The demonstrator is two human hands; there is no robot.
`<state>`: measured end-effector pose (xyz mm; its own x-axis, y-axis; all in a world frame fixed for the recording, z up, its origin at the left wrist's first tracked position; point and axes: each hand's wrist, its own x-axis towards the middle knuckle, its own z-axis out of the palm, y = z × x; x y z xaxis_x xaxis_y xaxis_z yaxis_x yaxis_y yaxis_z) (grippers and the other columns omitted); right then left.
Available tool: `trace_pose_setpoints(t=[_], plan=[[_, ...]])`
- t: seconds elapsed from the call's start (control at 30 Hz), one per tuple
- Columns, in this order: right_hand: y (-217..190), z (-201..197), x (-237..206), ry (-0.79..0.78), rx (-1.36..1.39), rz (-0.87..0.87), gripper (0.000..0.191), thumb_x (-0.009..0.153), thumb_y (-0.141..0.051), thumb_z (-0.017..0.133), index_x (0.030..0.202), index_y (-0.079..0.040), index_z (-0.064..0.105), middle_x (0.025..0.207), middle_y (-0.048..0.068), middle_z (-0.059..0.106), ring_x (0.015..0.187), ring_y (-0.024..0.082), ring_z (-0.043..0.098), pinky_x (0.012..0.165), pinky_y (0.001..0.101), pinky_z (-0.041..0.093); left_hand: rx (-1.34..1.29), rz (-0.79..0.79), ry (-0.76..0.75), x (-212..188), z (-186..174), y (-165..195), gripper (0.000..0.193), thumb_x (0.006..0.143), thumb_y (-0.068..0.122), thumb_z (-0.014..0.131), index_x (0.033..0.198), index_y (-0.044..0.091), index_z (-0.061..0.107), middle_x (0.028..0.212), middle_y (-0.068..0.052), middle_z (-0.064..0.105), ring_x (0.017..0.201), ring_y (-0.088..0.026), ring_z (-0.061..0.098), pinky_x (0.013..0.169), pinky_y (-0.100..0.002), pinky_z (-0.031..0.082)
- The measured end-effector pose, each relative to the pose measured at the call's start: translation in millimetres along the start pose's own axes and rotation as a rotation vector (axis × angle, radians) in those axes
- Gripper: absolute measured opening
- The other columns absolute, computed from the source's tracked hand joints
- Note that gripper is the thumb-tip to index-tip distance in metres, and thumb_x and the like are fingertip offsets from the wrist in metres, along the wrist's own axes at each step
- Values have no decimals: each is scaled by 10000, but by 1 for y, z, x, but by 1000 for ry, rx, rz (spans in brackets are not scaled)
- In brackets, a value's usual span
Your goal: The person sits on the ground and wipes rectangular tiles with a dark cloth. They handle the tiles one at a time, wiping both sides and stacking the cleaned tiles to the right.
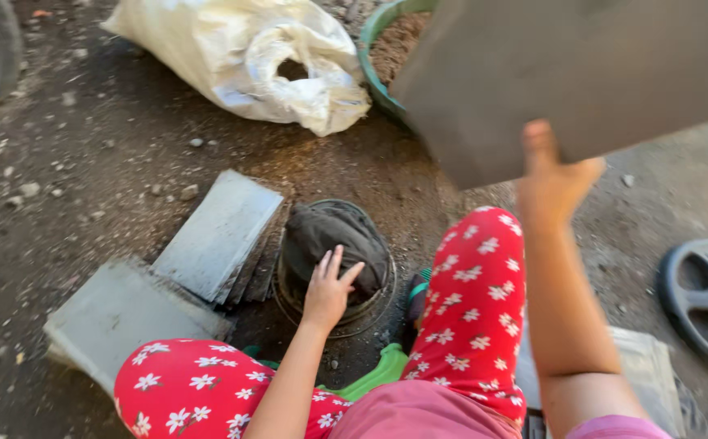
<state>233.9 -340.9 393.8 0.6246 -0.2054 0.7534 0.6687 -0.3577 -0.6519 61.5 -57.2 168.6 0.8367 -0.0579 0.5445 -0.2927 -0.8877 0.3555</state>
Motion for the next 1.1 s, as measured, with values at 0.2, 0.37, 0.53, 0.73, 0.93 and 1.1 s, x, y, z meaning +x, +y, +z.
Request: trace_pose_setpoints(t=[0.2, 0.37, 0.53, 0.73, 0.93, 1.1], plan=[[26, -211, 49, 349, 291, 444, 468, 983, -159, 867, 1310, 31, 590, 1321, 149, 664, 1176, 281, 678, 1079, 459, 616, -94, -334, -18, -8, 33, -34, 219, 816, 1, 636, 909, 176, 730, 956, -57, 637, 1002, -295, 633, 861, -430, 533], [61, -403, -63, 630, 112, 667, 392, 995, -227, 803, 1223, 13, 592, 1230, 118, 688, 1069, 243, 685, 972, 427, 624, -75, -543, -109, -8, 29, -38, 214, 791, 72, 698, 984, 161, 674, 1024, -65, 636, 916, -320, 658, 756, -460, 528], [44, -564, -249, 1094, -289, 784, 349, 1007, -295, 739, 1136, -6, 594, 1140, 88, 711, 962, 206, 692, 865, 396, 632, -207, -449, -48, -16, 14, -77, 568, 760, 110, 861, 1269, 40, 621, 1118, -149, 604, 945, -305, 630, 876, -430, 515], [-13, -600, -404, 1442, -701, 1023, 355, 1021, -377, 662, 1032, -28, 597, 1032, 52, 740, 834, 160, 700, 736, 358, 642, -374, -745, 137, -43, 22, -158, 391, 1034, 105, 744, 1383, 38, 581, 1375, -122, 554, 1093, -210, 626, 992, -344, 507], [1, -580, -451, 1542, -744, 1309, 436, 1015, -468, 659, 945, -43, 593, 881, -8, 703, 725, 126, 634, 733, 344, 604, -446, -847, 78, -59, 37, -172, 376, 1023, 88, 737, 1366, 36, 590, 1419, -138, 574, 1227, -226, 622, 1041, -345, 494], [40, -562, -440, 1500, -577, 1421, 526, 970, -521, 674, 1148, -37, 571, 1013, 53, 592, 902, 230, 553, 820, 423, 517, -187, -972, -109, -65, 44, -157, 391, 994, 181, 779, 1327, 43, 625, 1374, -199, 577, 1165, -291, 610, 994, -407, 487]])
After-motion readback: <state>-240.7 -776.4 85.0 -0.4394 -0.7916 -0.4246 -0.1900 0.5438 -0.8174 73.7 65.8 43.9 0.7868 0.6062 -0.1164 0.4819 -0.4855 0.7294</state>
